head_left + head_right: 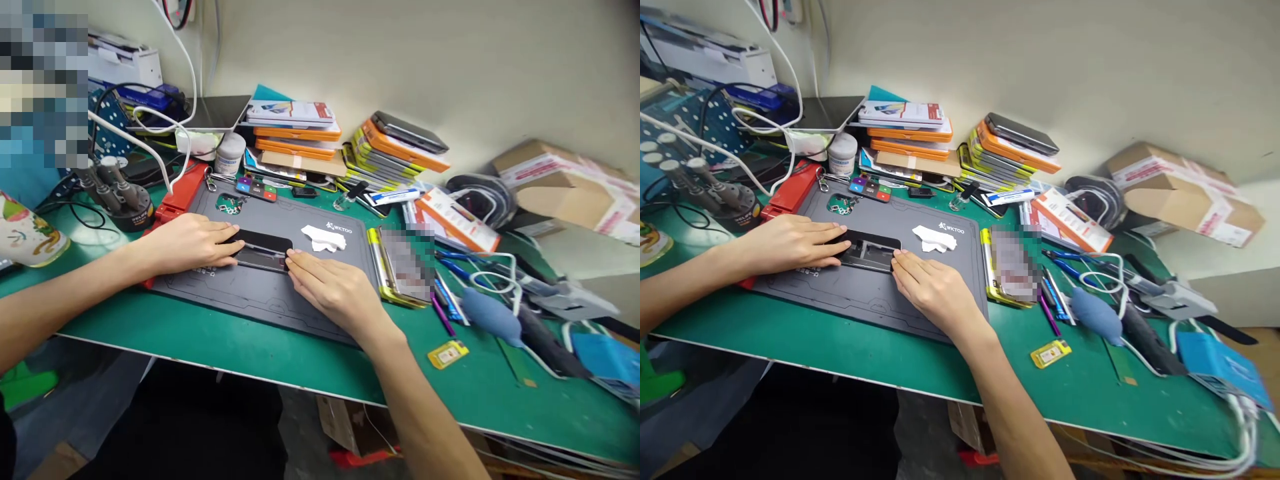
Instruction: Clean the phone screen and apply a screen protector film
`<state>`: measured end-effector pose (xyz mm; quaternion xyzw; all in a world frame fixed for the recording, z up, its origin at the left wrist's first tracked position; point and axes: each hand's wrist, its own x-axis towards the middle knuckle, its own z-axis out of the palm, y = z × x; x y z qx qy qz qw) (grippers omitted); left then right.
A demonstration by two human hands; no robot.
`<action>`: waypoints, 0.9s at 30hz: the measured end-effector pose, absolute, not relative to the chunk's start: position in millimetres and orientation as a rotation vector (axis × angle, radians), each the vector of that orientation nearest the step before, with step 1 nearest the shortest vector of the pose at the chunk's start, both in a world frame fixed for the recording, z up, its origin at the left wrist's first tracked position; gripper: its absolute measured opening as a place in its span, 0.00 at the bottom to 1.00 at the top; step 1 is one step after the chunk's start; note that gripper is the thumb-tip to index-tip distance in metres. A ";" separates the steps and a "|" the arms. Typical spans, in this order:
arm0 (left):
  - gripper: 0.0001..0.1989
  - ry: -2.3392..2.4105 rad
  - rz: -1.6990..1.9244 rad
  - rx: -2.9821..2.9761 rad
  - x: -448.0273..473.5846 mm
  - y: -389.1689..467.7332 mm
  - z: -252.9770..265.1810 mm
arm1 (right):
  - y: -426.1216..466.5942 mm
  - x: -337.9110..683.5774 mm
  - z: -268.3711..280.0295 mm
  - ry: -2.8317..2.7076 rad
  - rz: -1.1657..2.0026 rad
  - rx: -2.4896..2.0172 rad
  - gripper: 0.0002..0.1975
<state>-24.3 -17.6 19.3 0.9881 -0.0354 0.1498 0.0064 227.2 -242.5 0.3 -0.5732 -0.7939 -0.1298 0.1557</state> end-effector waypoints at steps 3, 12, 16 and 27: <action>0.19 -0.054 0.332 3.132 -23.6 -18.0 18.8 | -244.9 228.3 -2.6 -2.297 -0.397 -1.642 0.18; 0.21 -0.066 0.314 3.162 -23.1 -19.6 17.7 | -244.9 226.6 -3.2 -2.296 -0.469 -1.624 0.17; 0.21 -0.055 0.308 3.158 -22.7 -18.8 16.7 | -244.8 225.7 -1.7 -2.327 -0.551 -1.592 0.16; 0.20 -0.131 0.387 3.224 -22.3 -19.9 18.8 | -243.5 229.9 6.3 -2.363 -0.653 -1.513 0.14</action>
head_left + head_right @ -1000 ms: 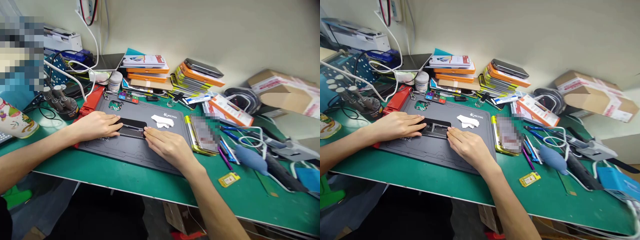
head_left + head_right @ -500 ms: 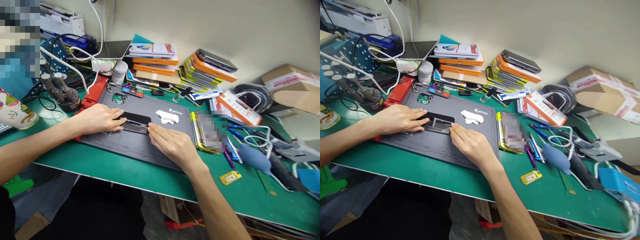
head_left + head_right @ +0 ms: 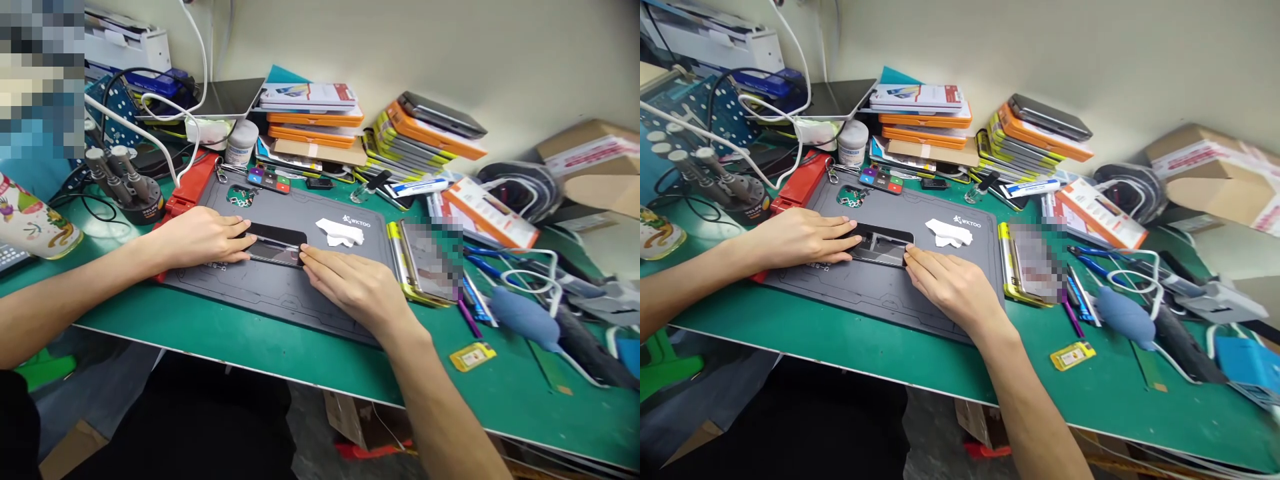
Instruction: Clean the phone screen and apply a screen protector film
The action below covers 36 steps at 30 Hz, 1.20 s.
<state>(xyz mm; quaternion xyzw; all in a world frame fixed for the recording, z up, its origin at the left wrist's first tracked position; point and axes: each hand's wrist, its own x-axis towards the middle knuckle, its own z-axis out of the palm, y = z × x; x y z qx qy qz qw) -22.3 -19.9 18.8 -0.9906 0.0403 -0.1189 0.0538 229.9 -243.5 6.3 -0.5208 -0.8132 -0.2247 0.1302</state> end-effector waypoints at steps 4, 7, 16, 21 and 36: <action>0.21 0.171 -0.387 -2.944 -21.5 -19.5 18.5 | -242.7 230.1 6.5 -2.313 -0.698 -1.498 0.24; 0.22 0.181 -0.389 -2.940 -21.5 -19.1 19.3 | -241.1 228.0 2.5 -2.320 -0.785 -1.509 0.25; 0.20 0.124 -0.376 -3.101 -24.2 -15.8 23.3 | -240.8 224.8 -2.6 -2.356 -0.875 -1.476 0.17; 0.21 0.055 -0.234 -3.266 -29.8 -3.6 31.9 | -240.7 223.9 -2.4 -2.336 -0.836 -1.448 0.18; 0.20 0.035 -0.221 -3.268 -28.2 -1.0 33.2 | -239.3 221.2 0.7 -2.330 -0.859 -1.467 0.16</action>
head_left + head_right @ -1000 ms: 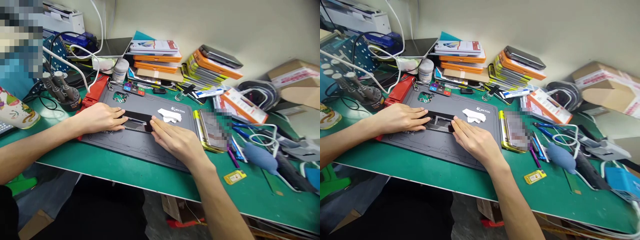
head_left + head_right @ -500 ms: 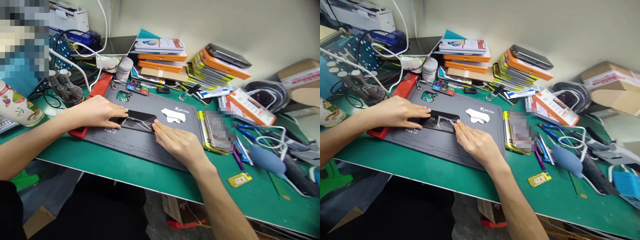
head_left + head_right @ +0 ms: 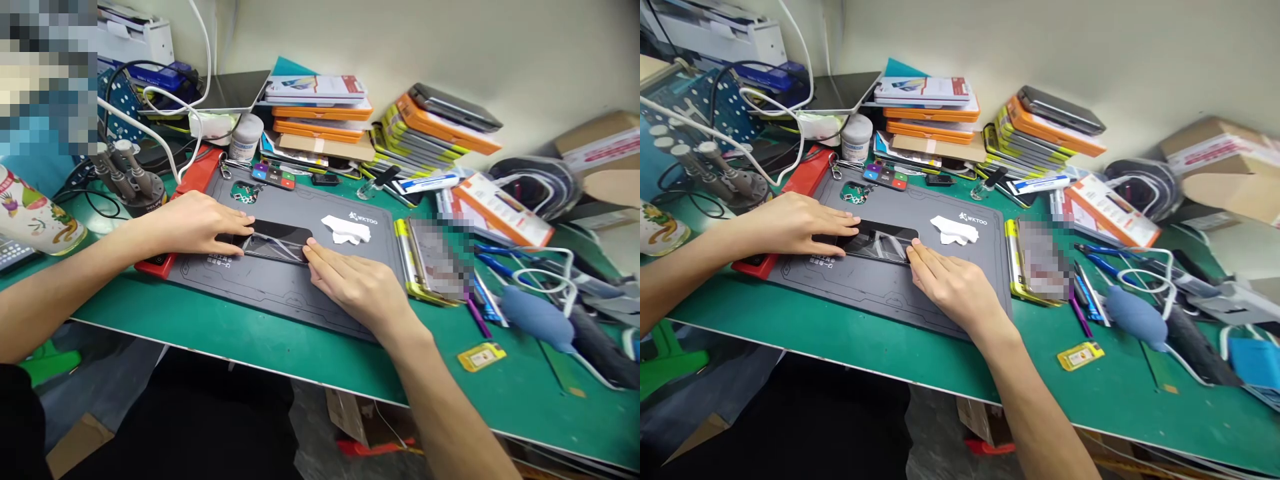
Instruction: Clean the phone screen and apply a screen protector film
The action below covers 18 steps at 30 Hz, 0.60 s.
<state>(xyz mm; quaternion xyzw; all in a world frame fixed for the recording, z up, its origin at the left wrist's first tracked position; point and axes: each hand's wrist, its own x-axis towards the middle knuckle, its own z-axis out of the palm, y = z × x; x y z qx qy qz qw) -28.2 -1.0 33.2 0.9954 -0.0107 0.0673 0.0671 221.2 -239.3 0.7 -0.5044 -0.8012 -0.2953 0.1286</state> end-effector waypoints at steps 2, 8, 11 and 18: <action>0.20 -0.044 0.232 2.999 -27.9 -0.7 31.3 | -239.0 221.2 0.5 -2.332 -0.875 -1.470 0.15; 0.19 -0.077 0.231 2.996 -28.3 -0.7 31.4 | -238.9 221.8 -0.3 -2.315 -0.887 -1.479 0.14; 0.19 -0.077 0.225 2.978 -28.7 -1.4 33.0 | -239.8 222.4 -1.3 -2.320 -0.870 -1.496 0.17; 0.18 -0.085 0.220 2.988 -28.1 -4.1 33.8 | -243.9 225.6 -6.0 -2.291 -0.661 -1.605 0.23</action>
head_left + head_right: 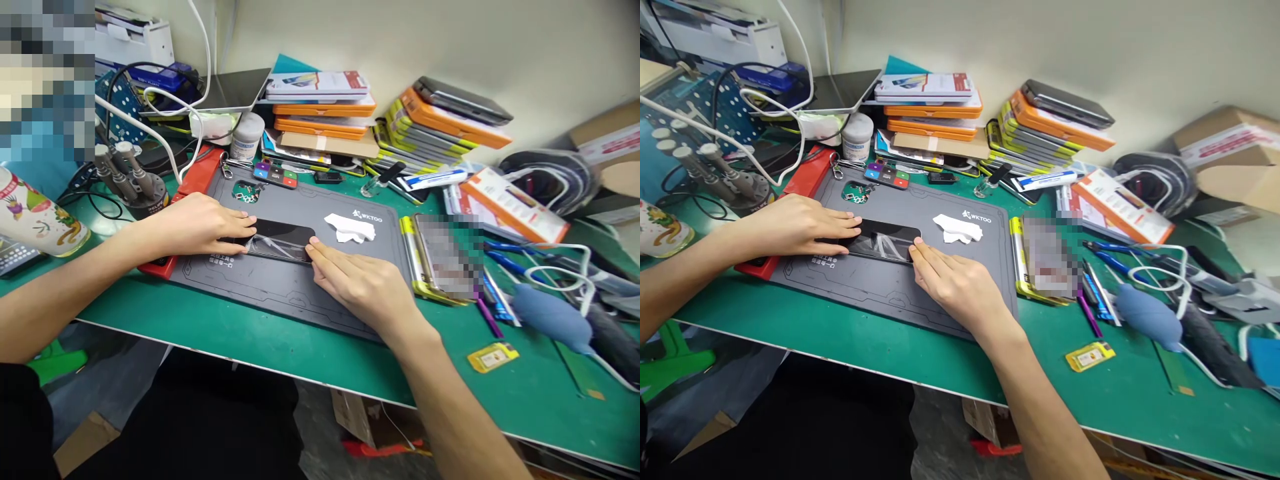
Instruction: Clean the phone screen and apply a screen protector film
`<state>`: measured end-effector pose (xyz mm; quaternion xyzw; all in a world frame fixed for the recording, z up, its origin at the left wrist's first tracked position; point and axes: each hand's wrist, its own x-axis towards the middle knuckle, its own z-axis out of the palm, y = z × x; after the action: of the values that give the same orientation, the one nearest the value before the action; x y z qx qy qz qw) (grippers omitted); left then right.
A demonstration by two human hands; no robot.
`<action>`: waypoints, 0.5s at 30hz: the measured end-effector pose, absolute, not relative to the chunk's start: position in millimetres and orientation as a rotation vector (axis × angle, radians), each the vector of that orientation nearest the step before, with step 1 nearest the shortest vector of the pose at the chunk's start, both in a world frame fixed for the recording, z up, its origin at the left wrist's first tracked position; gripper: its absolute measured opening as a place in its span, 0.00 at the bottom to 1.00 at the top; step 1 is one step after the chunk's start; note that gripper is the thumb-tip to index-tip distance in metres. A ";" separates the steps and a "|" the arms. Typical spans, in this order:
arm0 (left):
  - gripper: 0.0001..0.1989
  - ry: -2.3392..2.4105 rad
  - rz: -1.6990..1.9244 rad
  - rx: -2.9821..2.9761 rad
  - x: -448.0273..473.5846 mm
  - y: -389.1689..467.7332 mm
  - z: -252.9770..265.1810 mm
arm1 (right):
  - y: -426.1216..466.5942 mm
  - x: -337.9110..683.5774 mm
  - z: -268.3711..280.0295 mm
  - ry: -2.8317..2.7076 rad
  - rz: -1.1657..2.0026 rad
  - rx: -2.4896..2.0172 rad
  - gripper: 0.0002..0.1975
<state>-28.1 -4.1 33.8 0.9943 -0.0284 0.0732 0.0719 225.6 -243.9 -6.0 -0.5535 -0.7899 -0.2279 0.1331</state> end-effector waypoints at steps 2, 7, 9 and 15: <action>0.18 -0.084 0.211 3.004 -27.9 -4.6 33.9 | -244.5 226.4 -6.8 -2.285 -0.607 -1.624 0.24; 0.18 -0.076 0.195 3.010 -27.2 -6.5 35.9 | -244.4 226.6 -6.7 -2.281 -0.631 -1.606 0.23; 0.18 -0.076 0.195 3.014 -26.9 -7.0 36.3 | -244.2 226.3 -6.6 -2.280 -0.632 -1.602 0.23; 0.18 -0.094 0.184 3.054 -26.7 -6.5 34.9 | -243.1 224.9 -6.2 -2.272 -0.709 -1.575 0.21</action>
<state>-26.7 -6.5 34.9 0.9969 -0.0307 0.0601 0.0402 224.9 -243.1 -6.2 -0.5461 -0.7879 -0.2458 0.1434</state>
